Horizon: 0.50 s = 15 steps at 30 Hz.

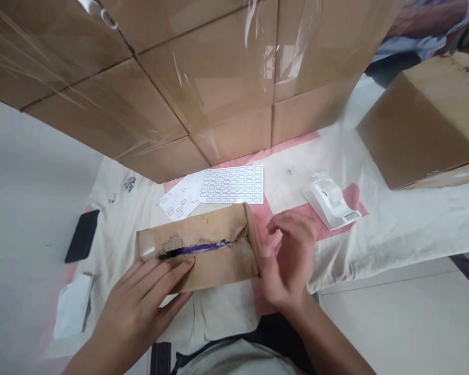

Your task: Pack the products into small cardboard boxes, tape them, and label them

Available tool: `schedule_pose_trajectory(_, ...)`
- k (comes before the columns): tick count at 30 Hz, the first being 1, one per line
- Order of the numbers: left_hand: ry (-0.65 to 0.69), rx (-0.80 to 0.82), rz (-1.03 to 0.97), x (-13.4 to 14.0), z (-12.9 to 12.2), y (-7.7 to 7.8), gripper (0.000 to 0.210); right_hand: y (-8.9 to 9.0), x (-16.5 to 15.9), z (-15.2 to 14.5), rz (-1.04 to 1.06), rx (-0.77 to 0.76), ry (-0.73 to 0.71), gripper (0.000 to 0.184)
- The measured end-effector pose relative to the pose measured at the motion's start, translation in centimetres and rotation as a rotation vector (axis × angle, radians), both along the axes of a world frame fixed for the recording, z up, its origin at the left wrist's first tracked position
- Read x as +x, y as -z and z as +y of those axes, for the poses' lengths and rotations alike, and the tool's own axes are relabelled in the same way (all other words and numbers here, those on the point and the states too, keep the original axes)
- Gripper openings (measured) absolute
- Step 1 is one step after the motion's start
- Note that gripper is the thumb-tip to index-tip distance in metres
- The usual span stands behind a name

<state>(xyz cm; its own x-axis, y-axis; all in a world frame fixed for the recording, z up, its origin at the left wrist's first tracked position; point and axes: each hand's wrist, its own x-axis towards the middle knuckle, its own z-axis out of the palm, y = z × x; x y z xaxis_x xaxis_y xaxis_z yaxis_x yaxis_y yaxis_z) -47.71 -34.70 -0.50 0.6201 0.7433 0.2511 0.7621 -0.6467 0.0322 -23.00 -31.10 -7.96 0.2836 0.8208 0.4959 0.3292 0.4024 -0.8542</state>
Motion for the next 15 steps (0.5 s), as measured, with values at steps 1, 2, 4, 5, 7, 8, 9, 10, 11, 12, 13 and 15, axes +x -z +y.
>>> schedule_pose_trajectory(1,0.014,-0.013,-0.017,-0.1,0.1,0.0,0.019,-0.3,0.8,1.4,-0.01,-0.012,0.007,0.021)
schedule_pose_trajectory(2,0.027,-0.021,-0.029,-0.2,0.1,0.0,0.017,-0.5,1.5,3.1,-0.046,-0.039,-0.005,0.015)
schedule_pose_trajectory(4,0.04,-0.012,-0.041,-0.3,0.3,0.0,0.015,-0.7,2.4,7.3,-0.24,-0.158,-0.077,0.012)
schedule_pose_trajectory(5,0.04,-0.001,-0.039,-0.3,0.4,0.0,0.016,-0.6,2.5,9.5,-0.373,-0.195,-0.093,0.015)
schedule_pose_trajectory(7,0.033,0.026,-0.029,-0.4,0.5,-0.1,0.019,0.2,1.9,13.4,-0.663,-0.292,-0.129,0.031)
schedule_pose_trajectory(8,0.03,0.037,-0.024,-0.4,0.6,-0.1,0.021,0.9,1.4,14.8,-0.777,-0.343,-0.149,0.04)
schedule_pose_trajectory(9,0.033,0.047,-0.017,-0.5,0.7,-0.1,0.023,1.7,0.9,15.8,-0.851,-0.377,-0.167,0.046)
schedule_pose_trajectory(10,0.036,0.058,-0.008,-0.5,0.8,-0.2,0.025,2.6,0.4,16.5,-0.893,-0.399,-0.181,0.051)
schedule_pose_trajectory(11,0.035,0.071,-0.004,-0.5,0.9,-0.3,0.026,3.4,-0.1,16.7,-0.907,-0.405,-0.192,0.053)
schedule_pose_trajectory(12,0.029,0.084,-0.003,-0.6,0.9,-0.4,0.027,4.2,-0.4,16.7,-0.904,-0.402,-0.2,0.055)
schedule_pose_trajectory(13,0.019,0.094,-0.005,-0.5,0.9,-0.5,0.028,4.9,-0.5,16.5,-0.896,-0.396,-0.207,0.056)
schedule_pose_trajectory(15,-0.001,0.1,-0.011,-0.5,0.9,-0.7,0.03,5.8,-0.4,15.9,-0.886,-0.391,-0.22,0.057)
